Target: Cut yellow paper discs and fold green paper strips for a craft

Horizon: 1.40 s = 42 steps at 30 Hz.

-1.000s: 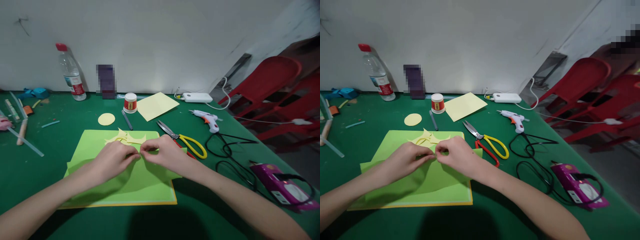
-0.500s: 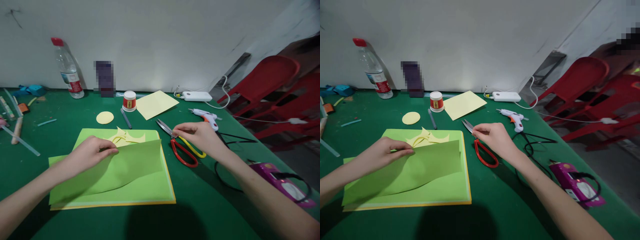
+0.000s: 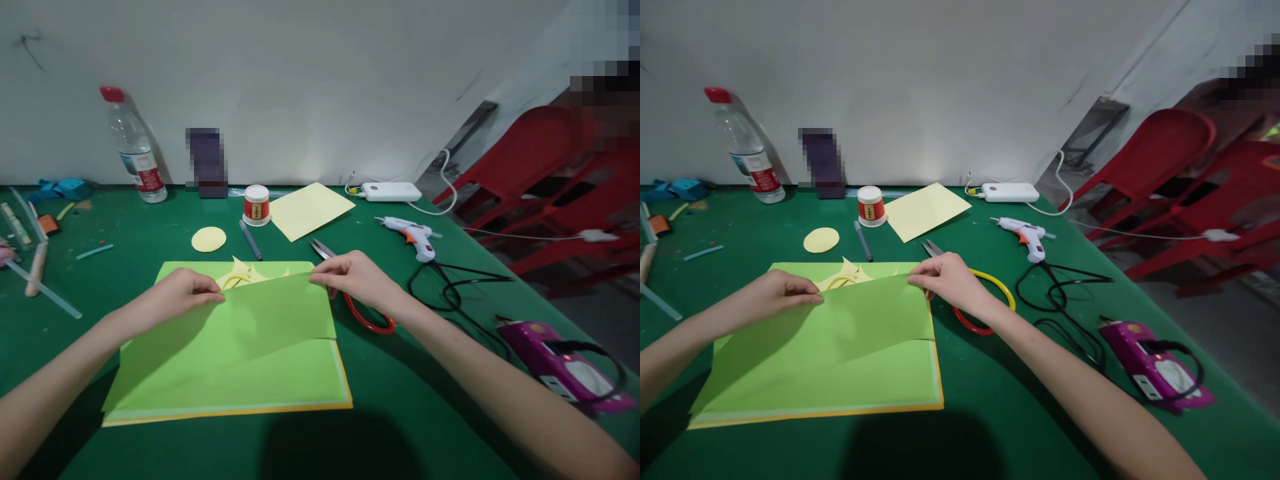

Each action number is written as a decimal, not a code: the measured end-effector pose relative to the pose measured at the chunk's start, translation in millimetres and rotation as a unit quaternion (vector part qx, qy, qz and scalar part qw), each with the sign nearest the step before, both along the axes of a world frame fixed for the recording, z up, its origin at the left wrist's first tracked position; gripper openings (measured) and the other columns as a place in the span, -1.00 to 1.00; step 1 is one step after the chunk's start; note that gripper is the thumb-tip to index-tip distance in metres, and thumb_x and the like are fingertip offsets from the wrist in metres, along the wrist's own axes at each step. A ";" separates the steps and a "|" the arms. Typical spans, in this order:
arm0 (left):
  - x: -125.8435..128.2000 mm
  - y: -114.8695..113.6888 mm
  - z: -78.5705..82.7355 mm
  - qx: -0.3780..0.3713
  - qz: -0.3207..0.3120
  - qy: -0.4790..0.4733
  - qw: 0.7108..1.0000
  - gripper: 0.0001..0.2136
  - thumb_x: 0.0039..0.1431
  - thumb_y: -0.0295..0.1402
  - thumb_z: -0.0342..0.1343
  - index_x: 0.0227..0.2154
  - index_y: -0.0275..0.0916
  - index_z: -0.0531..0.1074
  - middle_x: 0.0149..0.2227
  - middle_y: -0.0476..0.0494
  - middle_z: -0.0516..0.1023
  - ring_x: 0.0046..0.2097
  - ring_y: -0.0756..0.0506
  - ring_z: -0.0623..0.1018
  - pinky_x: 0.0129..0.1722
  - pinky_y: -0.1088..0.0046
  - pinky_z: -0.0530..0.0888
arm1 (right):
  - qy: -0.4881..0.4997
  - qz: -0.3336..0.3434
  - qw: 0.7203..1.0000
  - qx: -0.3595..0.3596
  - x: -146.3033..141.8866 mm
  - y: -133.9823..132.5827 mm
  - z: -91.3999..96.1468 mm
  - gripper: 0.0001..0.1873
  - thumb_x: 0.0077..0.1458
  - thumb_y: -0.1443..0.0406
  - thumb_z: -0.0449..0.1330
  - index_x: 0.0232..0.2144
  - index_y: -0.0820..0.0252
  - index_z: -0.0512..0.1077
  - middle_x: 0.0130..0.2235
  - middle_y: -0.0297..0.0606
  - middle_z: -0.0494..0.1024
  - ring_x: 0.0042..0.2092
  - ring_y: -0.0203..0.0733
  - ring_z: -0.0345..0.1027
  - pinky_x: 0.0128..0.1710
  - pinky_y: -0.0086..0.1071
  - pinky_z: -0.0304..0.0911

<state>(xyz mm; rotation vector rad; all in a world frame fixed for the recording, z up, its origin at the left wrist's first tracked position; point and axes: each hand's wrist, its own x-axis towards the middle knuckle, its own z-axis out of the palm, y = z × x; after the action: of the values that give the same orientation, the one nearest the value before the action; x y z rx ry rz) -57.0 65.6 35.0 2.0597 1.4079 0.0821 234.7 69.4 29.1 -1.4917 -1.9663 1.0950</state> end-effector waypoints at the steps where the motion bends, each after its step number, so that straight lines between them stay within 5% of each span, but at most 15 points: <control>1: -3.4 1.4 -0.8 -0.005 0.002 -0.002 1.000 -0.71 0.01 -0.15 0.02 -0.49 -0.27 0.50 -0.51 -0.05 0.54 -0.50 -0.02 0.41 -0.51 0.53 0.27 | -0.009 0.004 1.000 -0.004 5.0 1.4 0.5 -0.76 -0.05 0.22 0.15 -0.46 0.30 0.50 -0.57 -0.30 0.50 -0.58 -0.34 0.31 -0.53 -0.47 0.24; 6: -2.8 -2.2 -0.3 -0.021 0.000 -0.029 0.999 -0.75 0.01 -0.19 0.03 -0.46 -0.26 0.51 -0.44 -0.06 0.57 -0.45 -0.03 0.46 -0.46 0.52 0.33 | -0.069 0.075 0.995 -0.021 23.2 5.2 1.1 -0.80 -0.07 0.23 0.17 -0.53 0.26 0.50 -0.56 -0.27 0.53 -0.52 -0.26 0.37 -0.51 -0.44 0.25; 11: 27.2 -12.6 3.4 -0.024 -0.033 -0.068 0.997 -0.80 0.07 -0.27 0.02 -0.41 -0.23 0.51 -0.41 -0.02 0.58 -0.41 -0.01 0.49 -0.42 0.54 0.36 | -0.099 0.121 0.987 0.041 -6.1 -9.1 7.4 -0.84 -0.04 0.32 0.14 -0.40 0.20 0.52 -0.30 -0.26 0.58 -0.29 -0.22 0.41 -0.28 -0.41 0.25; 16: 49.0 -21.7 1.8 0.037 -0.040 -0.116 0.992 -0.82 0.11 -0.33 0.01 -0.34 -0.24 0.49 -0.35 -0.02 0.58 -0.35 -0.01 0.51 -0.36 0.55 0.37 | -0.128 0.133 0.978 0.099 -37.7 -28.4 12.7 -0.79 0.02 0.37 0.09 -0.42 0.21 0.54 -0.40 -0.23 0.59 -0.40 -0.22 0.38 -0.41 -0.41 0.15; 27: 72.9 -35.3 3.3 0.142 -0.051 -0.102 0.983 -0.83 0.10 -0.45 -0.01 -0.42 -0.28 0.51 -0.45 -0.05 0.58 -0.45 0.00 0.49 -0.44 0.53 0.33 | -0.163 0.142 0.965 0.150 -45.0 -38.8 13.9 -0.77 0.07 0.36 0.09 -0.47 0.21 0.55 -0.53 -0.22 0.55 -0.54 -0.32 0.28 -0.54 -0.45 -0.07; 34: 54.5 -30.4 1.9 0.133 -0.029 -0.058 0.989 -0.81 0.06 -0.43 -0.02 -0.46 -0.28 0.51 -0.44 -0.08 0.59 -0.46 -0.03 0.51 -0.43 0.50 0.36 | -0.148 0.138 0.964 0.175 -24.8 -40.6 12.8 -0.75 0.05 0.37 0.08 -0.49 0.19 0.56 -0.50 -0.26 0.58 -0.52 -0.29 0.36 -0.52 -0.45 0.04; 42: -0.8 -17.7 -2.8 0.137 0.043 -0.016 0.989 -0.81 0.05 -0.30 0.02 -0.44 -0.23 0.51 -0.41 -0.09 0.60 -0.42 -0.08 0.55 -0.43 0.49 0.41 | -0.177 0.103 0.967 0.150 13.4 -36.0 10.8 -0.81 0.00 0.34 0.13 -0.46 0.11 0.57 -0.42 -0.29 0.61 -0.44 -0.15 0.46 -0.47 -0.39 0.23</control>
<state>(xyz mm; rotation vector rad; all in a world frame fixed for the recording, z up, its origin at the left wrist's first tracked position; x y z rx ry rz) -57.8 47.9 32.2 2.2047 1.5347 0.3625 248.2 33.5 40.0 -1.4127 -2.4492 0.5934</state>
